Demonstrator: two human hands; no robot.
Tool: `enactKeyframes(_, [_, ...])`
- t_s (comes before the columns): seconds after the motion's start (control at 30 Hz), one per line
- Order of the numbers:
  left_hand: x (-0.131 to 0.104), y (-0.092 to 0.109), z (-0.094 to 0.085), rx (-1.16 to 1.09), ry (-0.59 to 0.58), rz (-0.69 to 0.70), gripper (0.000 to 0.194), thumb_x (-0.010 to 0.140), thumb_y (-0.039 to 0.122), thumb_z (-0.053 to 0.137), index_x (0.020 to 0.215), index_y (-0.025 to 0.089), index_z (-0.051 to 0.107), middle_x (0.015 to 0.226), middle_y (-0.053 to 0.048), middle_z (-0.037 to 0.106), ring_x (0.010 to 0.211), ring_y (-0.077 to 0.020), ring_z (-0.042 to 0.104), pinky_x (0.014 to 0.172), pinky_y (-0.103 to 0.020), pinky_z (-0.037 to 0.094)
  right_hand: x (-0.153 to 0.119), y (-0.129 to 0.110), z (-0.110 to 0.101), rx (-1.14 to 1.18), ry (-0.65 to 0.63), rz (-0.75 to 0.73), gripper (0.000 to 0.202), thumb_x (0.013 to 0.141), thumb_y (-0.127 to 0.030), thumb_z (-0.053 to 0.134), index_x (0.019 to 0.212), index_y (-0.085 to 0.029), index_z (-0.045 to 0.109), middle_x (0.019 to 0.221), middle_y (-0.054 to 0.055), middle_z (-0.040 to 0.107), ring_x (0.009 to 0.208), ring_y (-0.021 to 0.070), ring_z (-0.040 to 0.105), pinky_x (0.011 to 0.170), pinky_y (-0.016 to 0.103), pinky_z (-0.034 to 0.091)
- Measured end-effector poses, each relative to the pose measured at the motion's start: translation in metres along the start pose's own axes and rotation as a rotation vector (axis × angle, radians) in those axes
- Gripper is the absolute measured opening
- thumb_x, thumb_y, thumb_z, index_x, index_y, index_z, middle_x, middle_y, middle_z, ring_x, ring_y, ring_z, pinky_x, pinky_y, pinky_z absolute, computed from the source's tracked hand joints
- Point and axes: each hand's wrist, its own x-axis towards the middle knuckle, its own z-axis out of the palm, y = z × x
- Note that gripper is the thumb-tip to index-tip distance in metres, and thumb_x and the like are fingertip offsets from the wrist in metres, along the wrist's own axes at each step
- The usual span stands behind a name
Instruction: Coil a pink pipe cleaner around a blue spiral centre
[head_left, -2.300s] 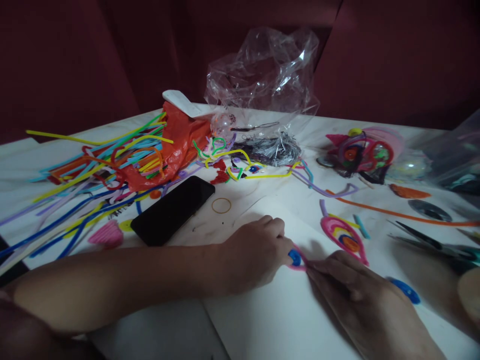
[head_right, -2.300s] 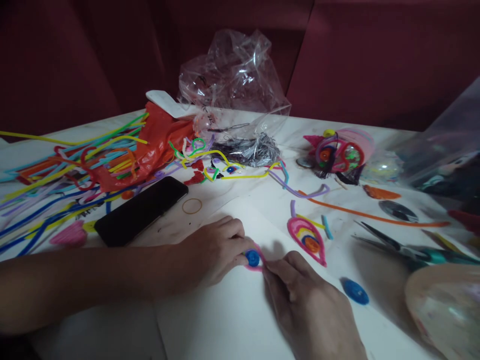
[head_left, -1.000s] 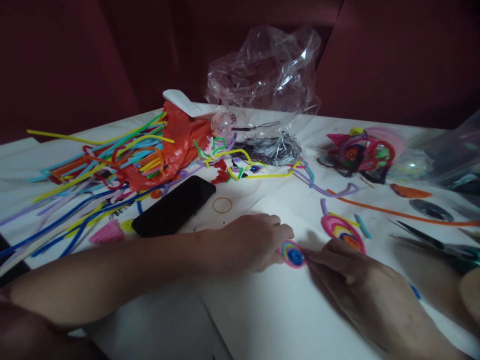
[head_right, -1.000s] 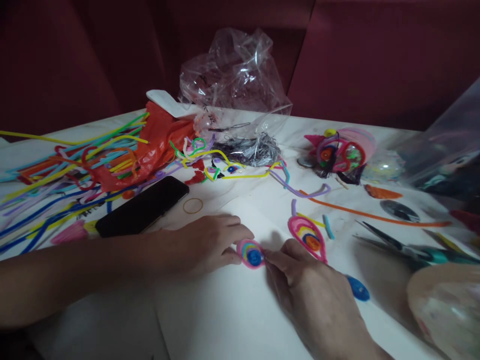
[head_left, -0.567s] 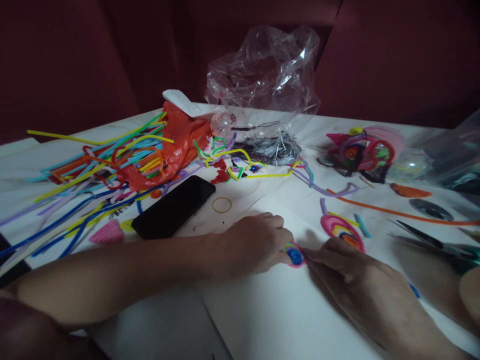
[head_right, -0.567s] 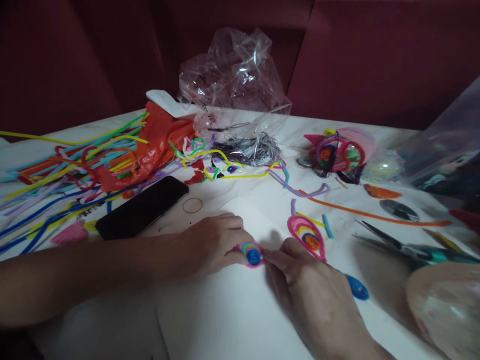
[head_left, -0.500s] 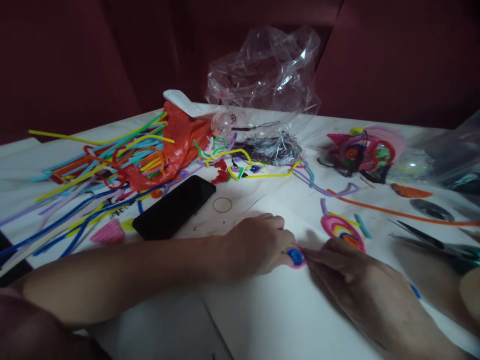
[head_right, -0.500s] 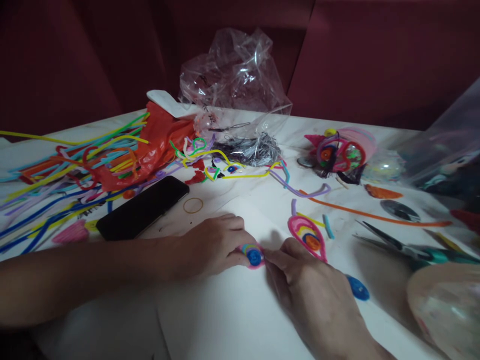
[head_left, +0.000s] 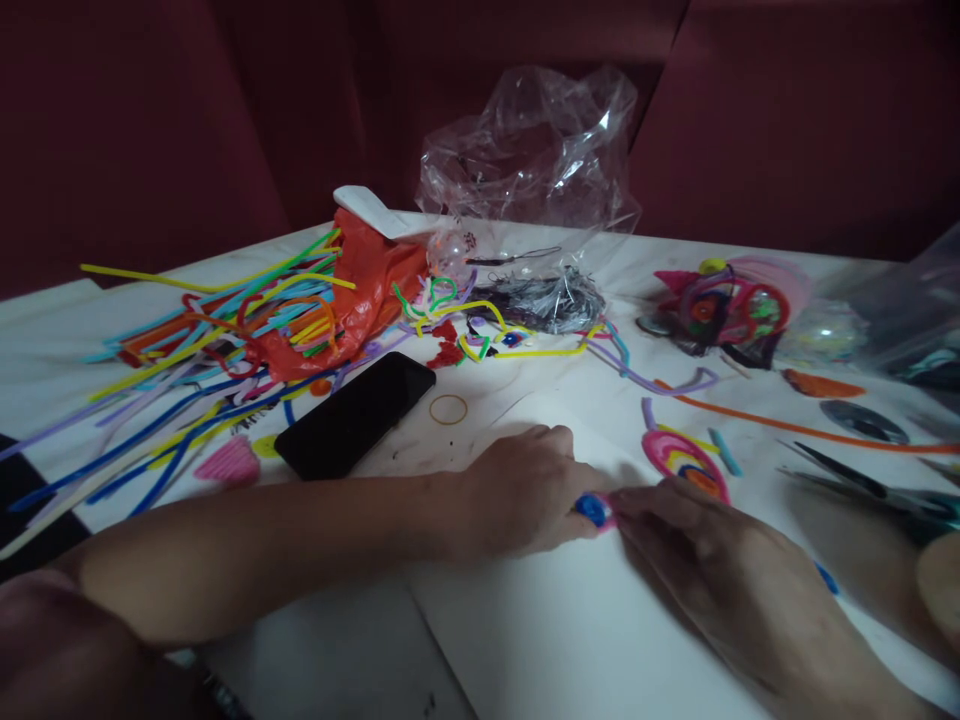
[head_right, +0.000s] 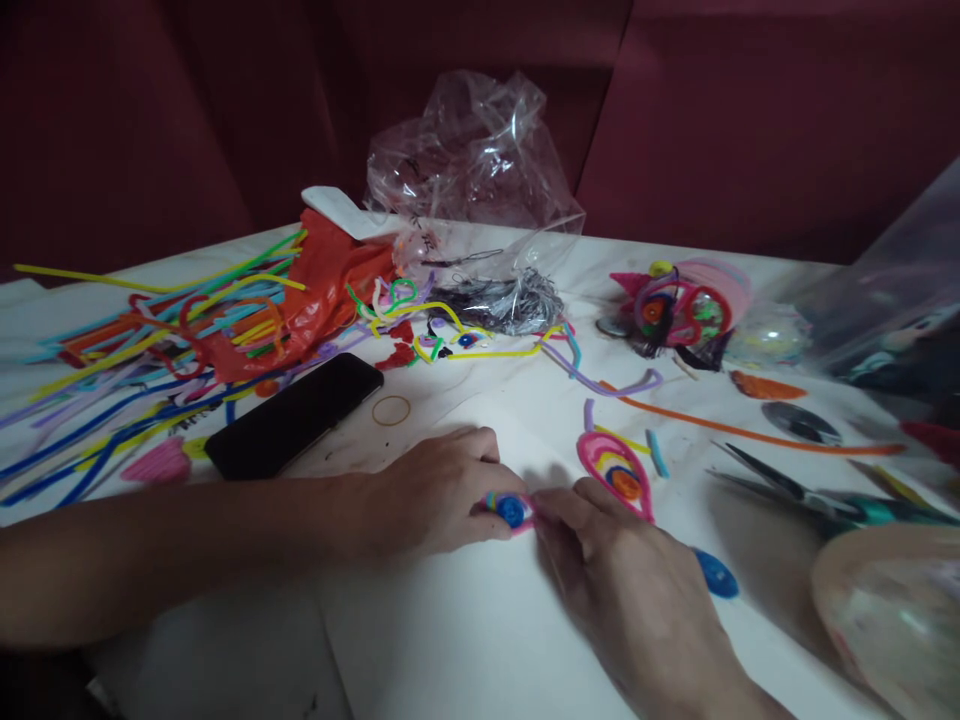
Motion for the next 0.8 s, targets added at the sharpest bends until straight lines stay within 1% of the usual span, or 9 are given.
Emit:
enactKeyframes(0.1, [-0.0001,0.0011,-0.0002,-0.001,-0.018,-0.029,0.025,0.078,0.032,0.059,0.100,0.024,0.063,0.083,-0.002,0.052,0.080,-0.0156,0.050,0.067,-0.025,0.039,-0.0009,0.0007,0.0018,0.008,0.028,0.067,0.022,0.085,-0.036,0.037,0.082,-0.022,0.054,0.062,-0.002,0.059,0.041,0.0137,0.054,0.030,0.018,0.032])
enactKeyframes(0.27, [-0.0003,0.0006,0.0032,0.033,0.021,-0.006,0.021,0.079,0.034,0.056,0.098,0.025,0.064,0.082,-0.003,0.051,0.079,-0.0162,0.050,0.070,-0.027,0.039,-0.0002,0.0013,0.0021,0.058,-0.021,0.092,0.024,0.081,-0.035,0.038,0.075,-0.024,0.058,0.061,-0.003,0.060,0.044,0.0145,0.055,0.034,0.019,0.034])
enactKeyframes(0.47, [-0.0004,0.0001,0.0050,0.048,0.034,0.011,0.020,0.079,0.033,0.057,0.095,0.024,0.064,0.080,-0.003,0.051,0.078,-0.0160,0.050,0.068,-0.026,0.039,-0.0003,-0.0012,0.0005,0.074,-0.060,0.191,0.028,0.077,-0.040,0.038,0.066,-0.024,0.058,0.057,-0.002,0.058,0.043,0.0156,0.053,0.035,0.020,0.030])
enactKeyframes(0.63, [-0.0012,0.0007,0.0051,0.058,0.033,0.003,0.019,0.079,0.034,0.057,0.093,0.024,0.065,0.081,-0.003,0.051,0.078,-0.0159,0.049,0.068,-0.026,0.039,0.0008,-0.0034,-0.0006,0.083,-0.080,0.223,0.029,0.076,-0.042,0.039,0.064,-0.024,0.057,0.053,-0.002,0.056,0.040,0.0159,0.051,0.034,0.020,0.028])
enactKeyframes(0.8, [-0.0016,0.0000,0.0053,0.068,0.046,0.015,0.018,0.079,0.035,0.056,0.088,0.021,0.063,0.080,-0.003,0.051,0.078,-0.0158,0.049,0.068,-0.026,0.038,0.0012,-0.0030,0.0008,0.071,-0.105,0.237,0.030,0.076,-0.043,0.037,0.066,-0.025,0.058,0.057,-0.002,0.058,0.044,0.0178,0.054,0.036,0.021,0.030])
